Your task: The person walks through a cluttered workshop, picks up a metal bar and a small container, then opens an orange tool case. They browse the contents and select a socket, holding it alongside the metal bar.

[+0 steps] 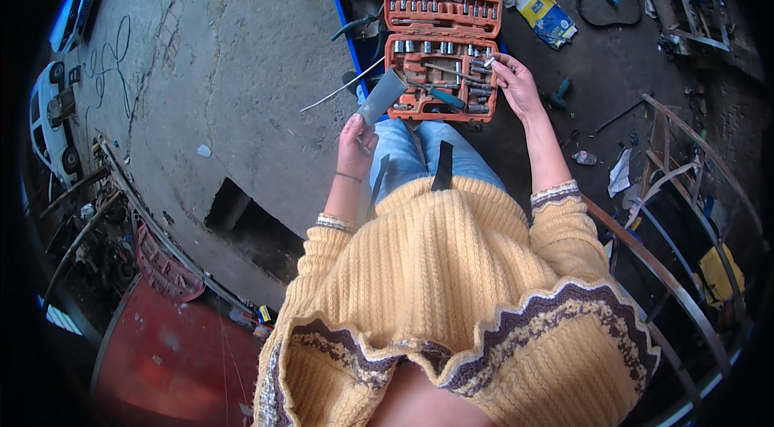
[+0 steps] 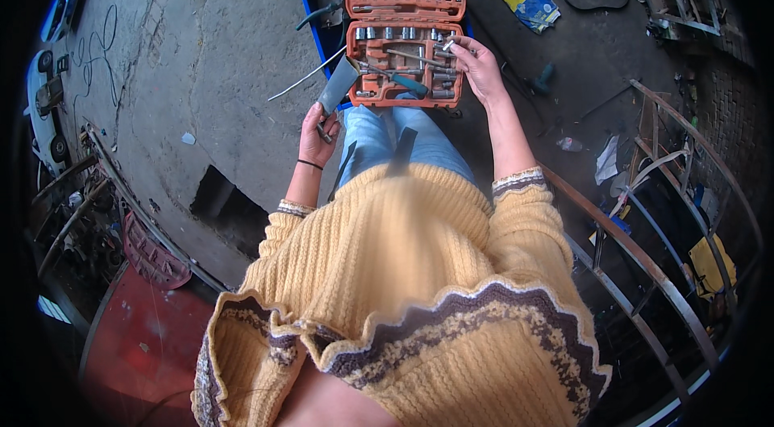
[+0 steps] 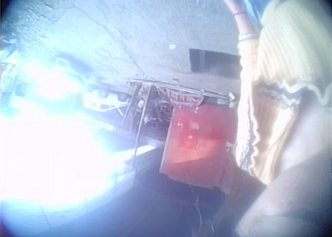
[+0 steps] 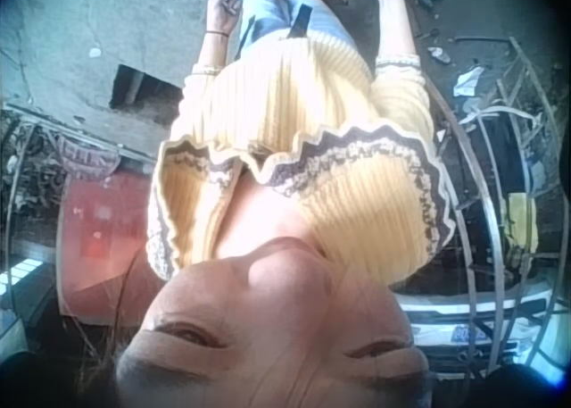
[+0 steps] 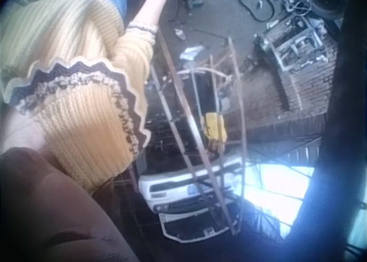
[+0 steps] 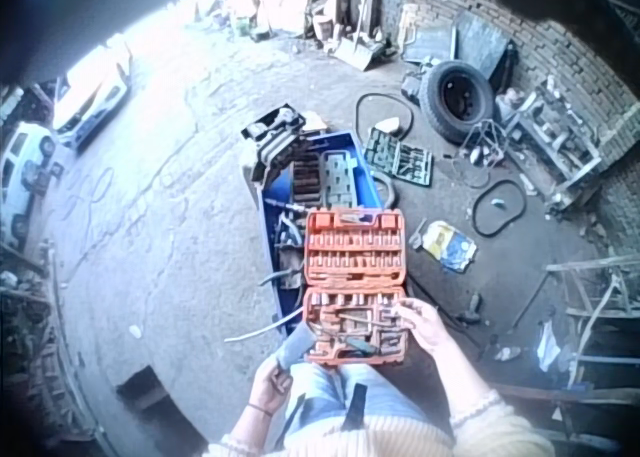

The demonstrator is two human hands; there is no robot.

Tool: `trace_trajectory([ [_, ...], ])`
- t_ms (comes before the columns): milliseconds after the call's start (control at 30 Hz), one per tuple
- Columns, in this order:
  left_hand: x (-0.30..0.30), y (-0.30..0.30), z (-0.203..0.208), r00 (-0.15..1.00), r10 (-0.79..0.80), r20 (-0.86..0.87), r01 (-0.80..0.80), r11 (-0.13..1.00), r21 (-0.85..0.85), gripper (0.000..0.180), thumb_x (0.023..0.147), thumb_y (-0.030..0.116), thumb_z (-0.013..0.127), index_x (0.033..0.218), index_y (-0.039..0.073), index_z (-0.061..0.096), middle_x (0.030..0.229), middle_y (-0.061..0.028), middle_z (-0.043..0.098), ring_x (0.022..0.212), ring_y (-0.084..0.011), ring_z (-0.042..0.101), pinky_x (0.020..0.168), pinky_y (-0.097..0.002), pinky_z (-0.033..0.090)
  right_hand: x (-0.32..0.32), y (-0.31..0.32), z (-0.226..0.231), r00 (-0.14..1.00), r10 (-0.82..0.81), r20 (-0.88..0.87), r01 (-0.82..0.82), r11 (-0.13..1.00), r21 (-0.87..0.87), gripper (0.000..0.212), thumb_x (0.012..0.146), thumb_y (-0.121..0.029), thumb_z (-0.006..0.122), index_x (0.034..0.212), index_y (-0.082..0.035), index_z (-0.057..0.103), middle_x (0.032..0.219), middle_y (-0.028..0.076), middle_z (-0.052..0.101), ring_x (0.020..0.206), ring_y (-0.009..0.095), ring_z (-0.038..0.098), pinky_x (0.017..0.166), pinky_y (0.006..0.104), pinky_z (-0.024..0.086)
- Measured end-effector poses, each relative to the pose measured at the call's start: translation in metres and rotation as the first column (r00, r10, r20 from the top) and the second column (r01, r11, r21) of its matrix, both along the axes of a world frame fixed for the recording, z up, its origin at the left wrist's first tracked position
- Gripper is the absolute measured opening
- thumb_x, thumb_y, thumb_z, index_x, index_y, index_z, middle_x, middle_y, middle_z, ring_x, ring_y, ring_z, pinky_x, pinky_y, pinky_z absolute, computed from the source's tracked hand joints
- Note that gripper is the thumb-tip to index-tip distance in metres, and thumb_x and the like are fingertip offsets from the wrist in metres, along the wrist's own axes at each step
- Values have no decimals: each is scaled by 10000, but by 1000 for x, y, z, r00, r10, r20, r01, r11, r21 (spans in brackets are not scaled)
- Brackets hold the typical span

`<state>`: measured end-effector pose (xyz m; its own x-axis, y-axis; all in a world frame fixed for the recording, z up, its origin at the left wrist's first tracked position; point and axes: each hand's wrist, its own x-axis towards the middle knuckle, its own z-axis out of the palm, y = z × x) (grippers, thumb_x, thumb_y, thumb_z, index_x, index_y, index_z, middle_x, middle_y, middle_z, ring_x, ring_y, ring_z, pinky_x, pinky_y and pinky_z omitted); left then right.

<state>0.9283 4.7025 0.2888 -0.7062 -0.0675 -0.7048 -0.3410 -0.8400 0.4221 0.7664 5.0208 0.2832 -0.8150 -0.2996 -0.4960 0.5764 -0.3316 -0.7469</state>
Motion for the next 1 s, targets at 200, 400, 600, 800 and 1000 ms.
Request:
trace_trajectory([
  [200,-2,0,2,1000,-5,-8,5,1000,8,233,892,240,599,759,134,440,646,35,383,504,-76,327,471,-225,275,-1,3,0,999,33,-26,-30,994,108,193,878,-88,610,1060,-23,607,926,2,617,847,51,560,763,188,438],
  [400,-2,-1,1,1000,0,8,0,1000,-1,238,900,242,589,756,126,439,644,28,388,502,-79,326,471,-227,276,-1,2,-3,996,65,-63,-62,997,47,196,891,-82,591,1077,-20,595,962,11,608,907,71,561,829,213,440],
  [600,-3,-1,0,1000,-4,-8,4,1000,0,235,908,246,577,761,126,437,645,27,389,502,-81,328,473,-228,279,0,4,-5,995,82,-58,-81,997,17,198,893,-84,589,1081,-23,596,962,5,606,912,70,558,835,211,436],
  [800,-2,0,0,1000,1,0,-1,1000,-3,238,906,243,580,758,127,433,649,27,392,503,-81,328,476,-229,280,-1,7,-13,989,79,-125,-42,961,274,173,885,-96,600,1040,-22,618,916,-5,617,842,54,547,793,201,430],
  [1000,0,-1,-2,1000,-3,-14,3,1000,7,243,902,247,590,758,125,435,656,27,398,505,-78,328,476,-227,281,-9,10,-23,981,71,-181,51,806,590,139,883,-101,598,990,-21,635,871,-26,608,800,45,519,746,205,411],
])
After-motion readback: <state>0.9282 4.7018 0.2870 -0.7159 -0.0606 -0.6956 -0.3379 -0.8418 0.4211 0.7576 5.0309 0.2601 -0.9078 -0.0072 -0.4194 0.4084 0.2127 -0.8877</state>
